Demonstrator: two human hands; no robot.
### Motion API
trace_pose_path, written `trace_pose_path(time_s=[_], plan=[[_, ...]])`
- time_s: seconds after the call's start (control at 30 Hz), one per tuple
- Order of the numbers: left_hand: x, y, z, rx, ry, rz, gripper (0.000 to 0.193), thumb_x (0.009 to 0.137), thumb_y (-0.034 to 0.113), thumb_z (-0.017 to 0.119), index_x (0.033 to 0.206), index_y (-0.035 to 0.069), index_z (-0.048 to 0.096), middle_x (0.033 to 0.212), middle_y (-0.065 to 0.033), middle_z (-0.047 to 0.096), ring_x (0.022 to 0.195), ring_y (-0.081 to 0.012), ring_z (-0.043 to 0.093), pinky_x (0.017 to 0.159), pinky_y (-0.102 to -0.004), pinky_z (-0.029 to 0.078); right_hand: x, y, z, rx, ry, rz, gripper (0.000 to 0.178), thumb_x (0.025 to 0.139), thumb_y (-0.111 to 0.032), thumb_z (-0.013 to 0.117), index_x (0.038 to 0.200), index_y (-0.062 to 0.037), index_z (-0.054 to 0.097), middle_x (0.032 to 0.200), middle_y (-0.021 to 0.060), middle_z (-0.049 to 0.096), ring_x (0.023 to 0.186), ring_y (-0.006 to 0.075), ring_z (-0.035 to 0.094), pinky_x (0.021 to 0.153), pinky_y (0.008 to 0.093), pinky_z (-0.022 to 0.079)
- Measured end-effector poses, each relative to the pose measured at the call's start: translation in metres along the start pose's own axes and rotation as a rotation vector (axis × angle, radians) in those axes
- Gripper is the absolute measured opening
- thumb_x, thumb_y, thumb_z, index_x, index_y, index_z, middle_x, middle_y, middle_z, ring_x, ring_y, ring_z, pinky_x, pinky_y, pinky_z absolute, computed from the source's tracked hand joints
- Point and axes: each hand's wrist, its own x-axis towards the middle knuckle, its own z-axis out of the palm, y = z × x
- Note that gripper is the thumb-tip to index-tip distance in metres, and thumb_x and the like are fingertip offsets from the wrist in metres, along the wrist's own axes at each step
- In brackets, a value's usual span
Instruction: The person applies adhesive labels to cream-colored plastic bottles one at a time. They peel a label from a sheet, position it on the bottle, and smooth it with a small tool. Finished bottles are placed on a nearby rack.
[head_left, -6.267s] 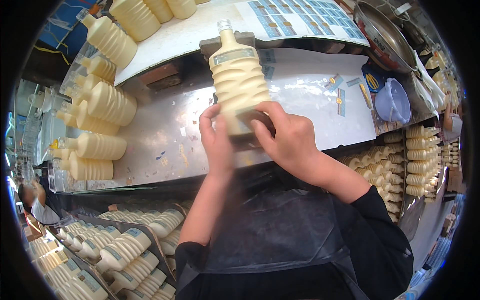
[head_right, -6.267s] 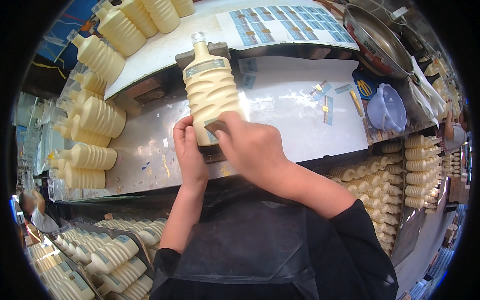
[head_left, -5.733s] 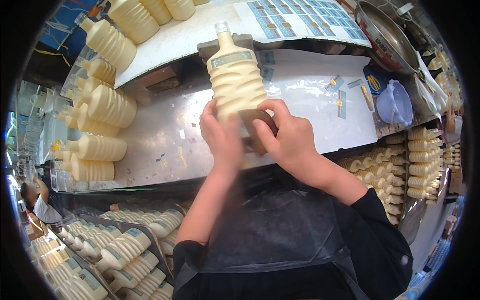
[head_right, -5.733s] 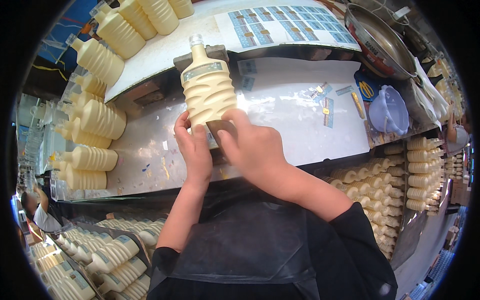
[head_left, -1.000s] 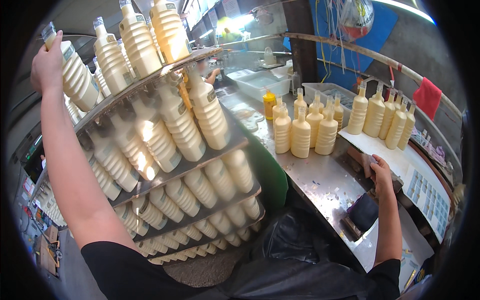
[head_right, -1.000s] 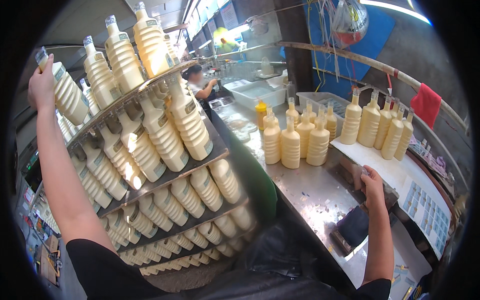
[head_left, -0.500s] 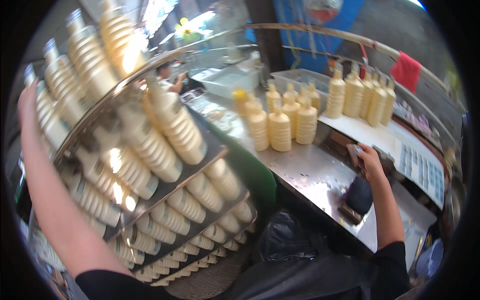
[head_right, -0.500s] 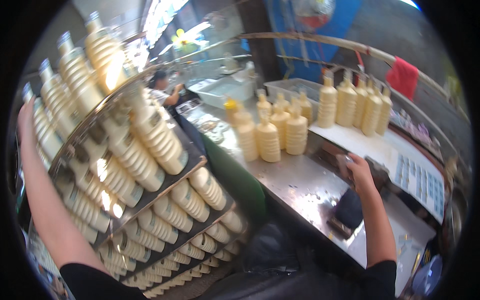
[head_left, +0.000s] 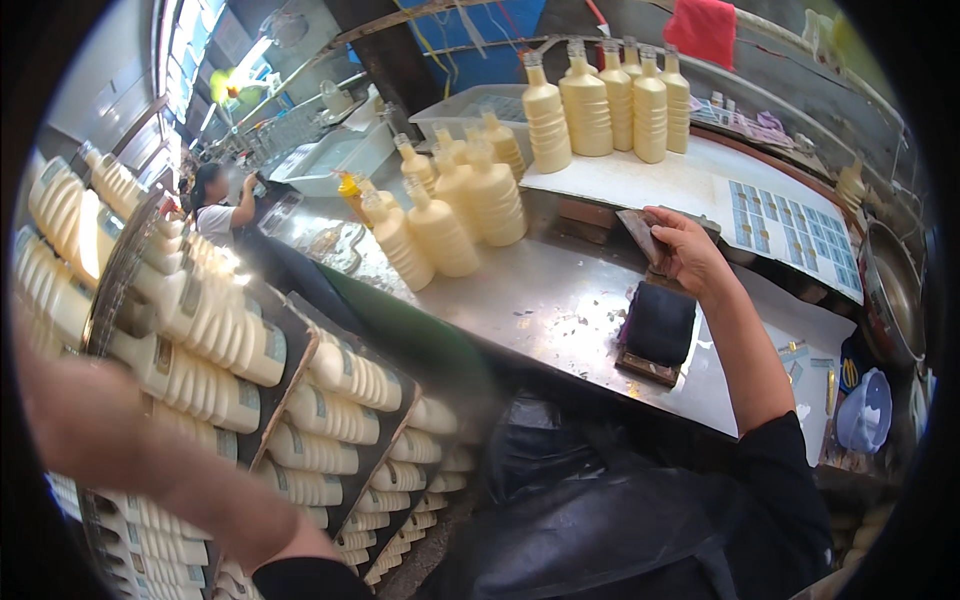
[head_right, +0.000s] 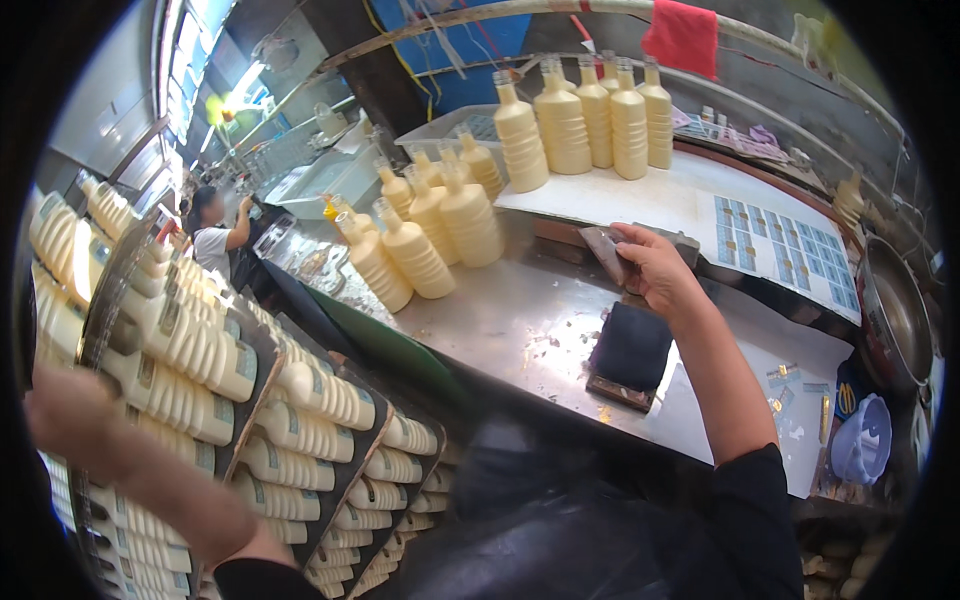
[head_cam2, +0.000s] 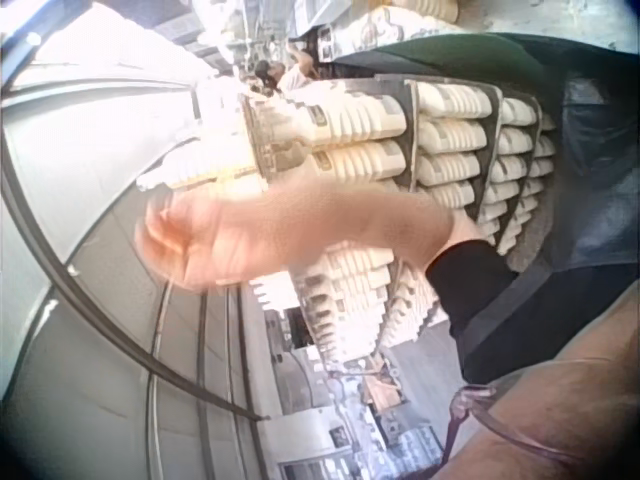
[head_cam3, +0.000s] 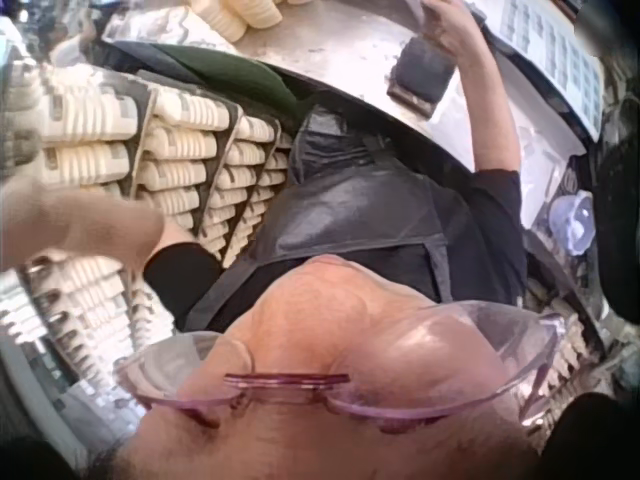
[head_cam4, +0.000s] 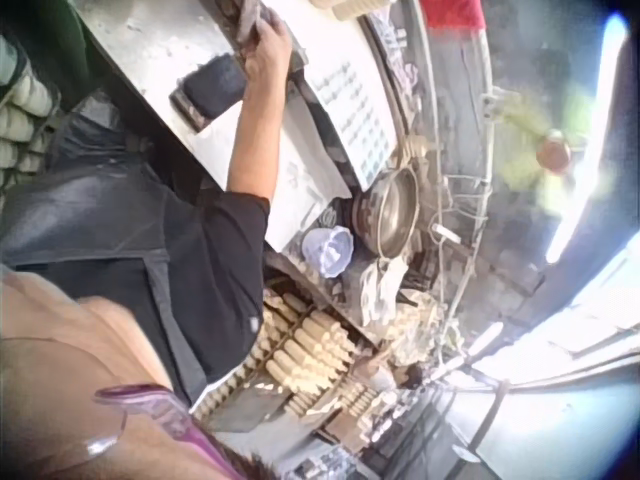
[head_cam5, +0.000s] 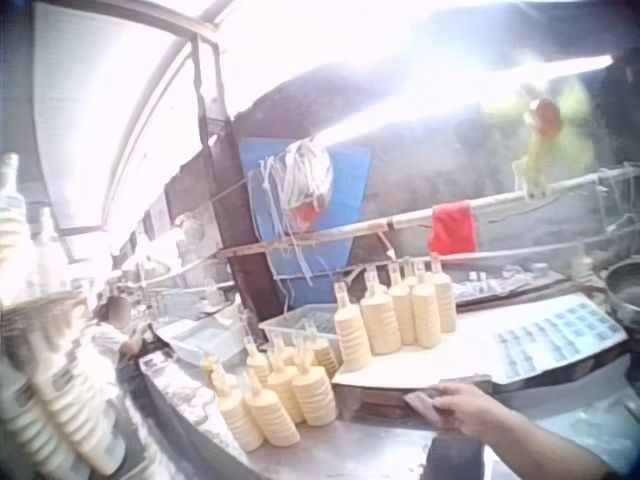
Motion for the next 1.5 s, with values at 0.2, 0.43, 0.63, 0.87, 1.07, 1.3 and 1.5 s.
trace_pose_path(time_s=[0.2, 0.43, 0.63, 0.87, 1.07, 1.3, 1.5], plan=[[-0.160, -0.030, 0.191, -0.392, -0.578, -0.712, 0.060, 0.092, 0.015, 0.073, 0.146, 0.003, 0.049, 0.140, -0.0195, 0.057, 0.127, -0.0278, 0.058, 0.108, -0.0408, 0.045, -0.061, -0.015, -0.005, 0.076, -0.049, -0.030, 0.045, 0.102, -0.001, 0.047, 0.146, -0.0061, 0.055, 0.134, 0.0104, 0.056, 0.112, 0.0179, 0.060, 0.093, 0.0326, 0.055], [-0.318, -0.115, 0.341, -0.186, -0.674, -1.047, 0.069, 0.093, 0.026, 0.074, 0.148, -0.002, 0.042, 0.143, -0.0238, 0.054, 0.129, -0.0314, 0.056, 0.106, -0.0402, 0.046, -0.086, 0.002, -0.067, 0.121, 0.009, 0.085, 0.040, 0.092, 0.003, 0.045, 0.128, -0.0048, 0.061, 0.113, 0.0070, 0.063, 0.097, 0.0172, 0.065, 0.079, 0.0310, 0.058], [-0.345, -0.122, 0.352, -0.114, -0.683, -0.986, 0.059, 0.094, 0.036, 0.073, 0.135, -0.003, 0.053, 0.118, -0.0175, 0.069, 0.106, -0.0306, 0.067, 0.093, -0.0410, 0.051, -0.082, 0.023, -0.070, 0.135, 0.022, 0.210, 0.039, 0.086, 0.004, 0.047, 0.117, -0.0072, 0.067, 0.112, 0.0042, 0.066, 0.101, 0.0153, 0.065, 0.085, 0.0315, 0.058], [-0.321, -0.099, 0.305, 0.060, -0.796, -0.647, 0.036, 0.095, 0.037, 0.071, 0.110, 0.005, 0.065, 0.088, -0.0147, 0.068, 0.083, -0.0304, 0.067, 0.075, -0.0437, 0.050, -0.086, 0.031, -0.047, 0.095, 0.026, 0.230, 0.035, 0.083, 0.002, 0.049, 0.111, -0.0054, 0.069, 0.109, 0.0047, 0.065, 0.101, 0.0156, 0.063, 0.083, 0.0301, 0.055], [-0.270, -0.048, 0.286, -0.579, -0.798, -0.803, 0.034, 0.099, 0.035, 0.069, 0.109, 0.002, 0.068, 0.085, -0.0039, 0.066, 0.077, -0.0155, 0.059, 0.071, -0.0321, 0.047, -0.081, 0.028, -0.021, -0.374, 0.082, 0.082, 0.021, 0.093, -0.021, 0.066, 0.089, -0.0024, 0.074, 0.081, 0.0021, 0.069, 0.079, 0.0094, 0.063, 0.070, 0.0247, 0.049], [-0.278, 0.074, 0.333, -1.160, -1.080, -1.209, 0.035, 0.104, 0.031, 0.063, 0.118, -0.001, 0.070, 0.098, -0.0003, 0.067, 0.084, -0.0067, 0.056, 0.077, -0.0231, 0.047, -0.087, 0.016, -0.001, -0.588, 0.076, -0.113, 0.072, 0.086, -0.025, 0.078, 0.146, 0.0004, 0.047, 0.122, 0.0168, 0.070, 0.099, 0.0164, 0.067, 0.087, 0.0316, 0.054], [-0.345, 0.137, 0.335, -1.150, -1.107, -1.260, 0.057, 0.100, 0.023, 0.068, 0.147, -0.004, 0.047, 0.127, -0.0132, 0.061, 0.112, -0.0187, 0.059, 0.092, -0.0309, 0.051, -0.082, 0.041, -0.054, -0.377, 0.152, 0.067, 0.070, 0.087, -0.026, 0.077, 0.142, 0.0070, 0.049, 0.119, 0.0203, 0.070, 0.106, 0.0205, 0.069, 0.090, 0.0324, 0.054]])
